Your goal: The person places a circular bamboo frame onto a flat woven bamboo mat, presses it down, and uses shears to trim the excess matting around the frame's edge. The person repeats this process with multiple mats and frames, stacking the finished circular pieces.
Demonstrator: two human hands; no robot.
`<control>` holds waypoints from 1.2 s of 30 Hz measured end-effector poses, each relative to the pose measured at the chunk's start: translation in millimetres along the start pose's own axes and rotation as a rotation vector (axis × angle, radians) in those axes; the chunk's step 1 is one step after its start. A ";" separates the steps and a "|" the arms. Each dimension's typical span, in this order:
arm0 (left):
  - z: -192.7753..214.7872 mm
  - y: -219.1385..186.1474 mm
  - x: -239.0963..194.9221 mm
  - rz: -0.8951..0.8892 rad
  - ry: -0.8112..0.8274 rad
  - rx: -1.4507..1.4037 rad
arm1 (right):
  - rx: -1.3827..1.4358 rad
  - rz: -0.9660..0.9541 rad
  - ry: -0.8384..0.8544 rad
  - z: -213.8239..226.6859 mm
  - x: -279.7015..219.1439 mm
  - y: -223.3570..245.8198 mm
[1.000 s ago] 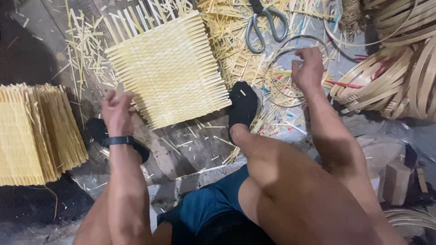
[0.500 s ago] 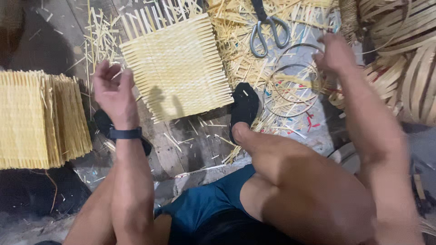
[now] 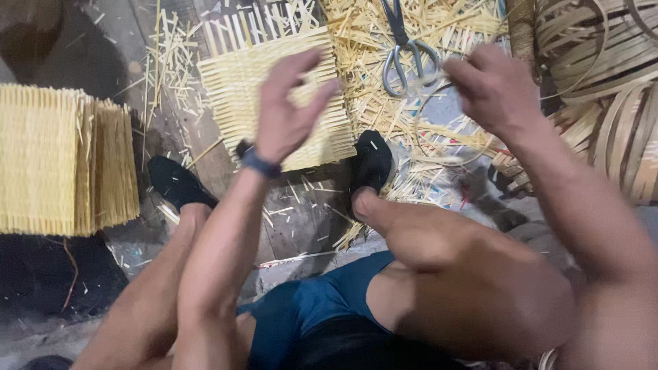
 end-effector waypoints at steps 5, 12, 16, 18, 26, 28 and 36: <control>-34.4 41.2 6.9 0.564 0.008 -0.541 | 0.369 0.159 0.096 52.0 104.3 88.4; 71.3 84.5 -43.7 0.770 -0.518 -1.306 | 1.294 -0.356 0.557 3.8 146.7 84.1; 79.8 106.0 -65.8 0.803 -0.575 -1.375 | 1.810 -0.404 0.480 -46.5 144.3 113.2; 81.7 122.4 -73.7 0.800 -0.634 -1.371 | 1.888 -0.418 0.374 -63.0 143.0 120.6; 83.7 163.5 -136.4 0.895 -0.899 -1.194 | 1.254 -0.478 0.240 -113.9 123.6 127.0; 78.5 181.1 -158.1 0.950 -0.996 -1.101 | 1.142 -0.613 0.173 -140.4 110.7 120.6; 98.5 181.0 -176.3 0.735 -0.317 0.406 | 0.644 -0.394 -0.197 -181.2 79.8 128.8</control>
Point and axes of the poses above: each hand's wrist, its own x-axis towards the middle knuckle, its own z-axis out of the back of the hand, y = z × x, the point moved 7 cm from there along x, towards the middle knuckle, and after that the axes turned 8 degrees about -z, right-handed, at the moved point
